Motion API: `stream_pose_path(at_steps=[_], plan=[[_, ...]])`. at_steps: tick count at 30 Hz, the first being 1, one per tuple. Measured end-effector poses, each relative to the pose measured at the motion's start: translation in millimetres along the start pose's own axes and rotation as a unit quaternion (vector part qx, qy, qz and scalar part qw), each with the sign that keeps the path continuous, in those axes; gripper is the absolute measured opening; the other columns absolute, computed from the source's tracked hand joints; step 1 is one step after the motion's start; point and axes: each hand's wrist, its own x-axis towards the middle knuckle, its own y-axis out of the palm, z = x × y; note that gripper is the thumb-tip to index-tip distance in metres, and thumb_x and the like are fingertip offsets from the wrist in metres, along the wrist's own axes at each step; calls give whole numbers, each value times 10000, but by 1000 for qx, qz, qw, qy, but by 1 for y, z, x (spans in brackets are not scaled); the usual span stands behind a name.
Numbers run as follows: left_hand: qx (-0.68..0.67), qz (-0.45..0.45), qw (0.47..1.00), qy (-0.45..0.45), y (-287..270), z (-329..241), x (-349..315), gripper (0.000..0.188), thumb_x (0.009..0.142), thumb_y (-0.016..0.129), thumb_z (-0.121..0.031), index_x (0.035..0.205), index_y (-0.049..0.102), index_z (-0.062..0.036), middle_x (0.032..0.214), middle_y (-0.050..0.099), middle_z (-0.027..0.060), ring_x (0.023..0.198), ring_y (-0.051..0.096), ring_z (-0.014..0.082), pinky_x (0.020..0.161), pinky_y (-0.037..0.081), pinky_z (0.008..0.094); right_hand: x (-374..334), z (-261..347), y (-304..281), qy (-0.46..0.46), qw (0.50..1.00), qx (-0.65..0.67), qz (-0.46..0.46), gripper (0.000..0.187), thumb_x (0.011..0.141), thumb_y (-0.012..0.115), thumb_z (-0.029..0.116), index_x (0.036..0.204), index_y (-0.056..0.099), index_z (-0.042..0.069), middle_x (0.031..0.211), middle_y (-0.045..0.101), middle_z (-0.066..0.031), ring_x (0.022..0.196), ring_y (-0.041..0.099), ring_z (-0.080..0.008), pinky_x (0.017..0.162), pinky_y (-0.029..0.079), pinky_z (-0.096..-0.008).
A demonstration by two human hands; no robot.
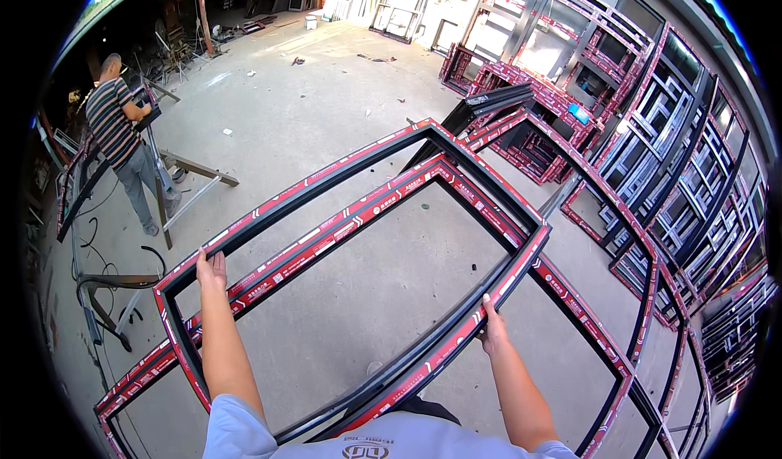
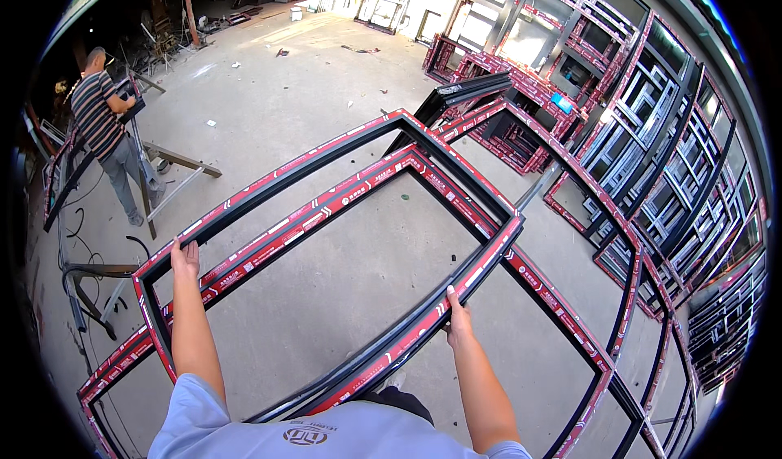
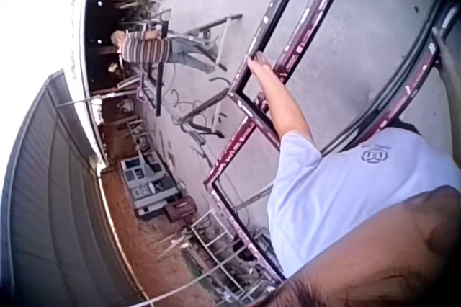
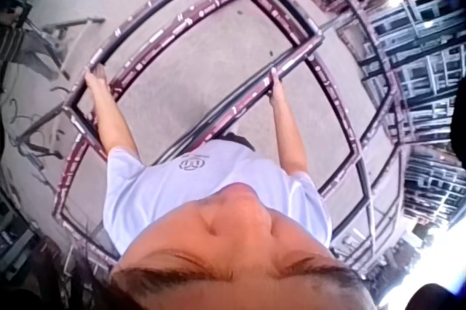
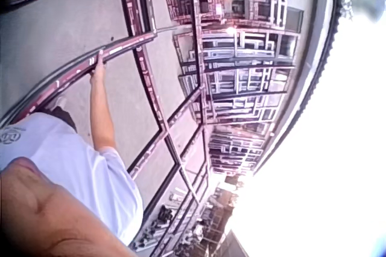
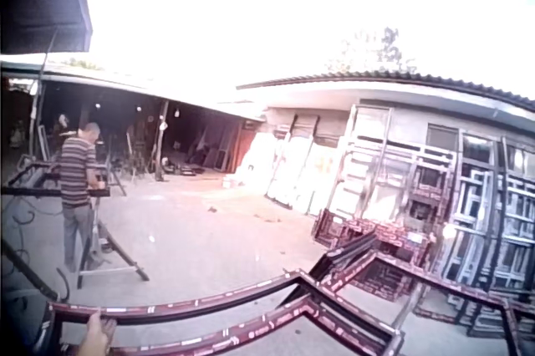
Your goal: The person installs a black rubber seal onto a metal window frame. They use shears to cut the seal to length and press it into the frame's groove, working with a coworker to align and secure the seal.
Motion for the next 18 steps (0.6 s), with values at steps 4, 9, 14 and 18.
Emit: stream_pose_path(at_steps=[4, 9, 14, 18], plan=[[-4, -77, 997, -23, 14, 19, 0, 396, 1019, 696, -315, 1193, 608, 29, 1229, 643, 173, 1160, 682, 295, 1028, 601, 417, 13, 2, -9, 21, 999, 3, -41, 725, 879, 745, 608, 1329, 586, 63, 1161, 712, -106, 1079, 690, -293, 973, 516, -594], [1, -98, 995, 16, -3, -15, -13, 271, 1058, 604, -251, 1212, 618, -29, 1215, 672, 165, 1130, 701, 280, 982, 624, 385, 13, -2, 3, 43, 997, 63, 1, 657, 864, 796, 461, 1312, 564, 39, 1126, 704, -100, 1002, 697, -267, 902, 542, -524], [-15, -76, 996, 43, 0, -49, -37, 314, 1068, 607, -256, 1242, 634, 3, 1270, 659, 154, 1199, 668, 278, 1061, 580, 388, 11, -26, -12, 22, 994, 105, 14, 641, 850, 809, 411, 1306, 561, 36, 1098, 693, -87, 994, 687, -263, 894, 577, -503], [-58, -52, 995, 69, 0, -115, -58, 297, 1066, 610, -261, 1215, 642, -5, 1283, 664, 157, 1195, 676, 263, 1053, 588, 386, -19, -16, 1, 9, 992, 120, 32, 585, 853, 799, 417, 1277, 575, 83, 1052, 692, -56, 952, 673, -228, 845, 561, -459]])
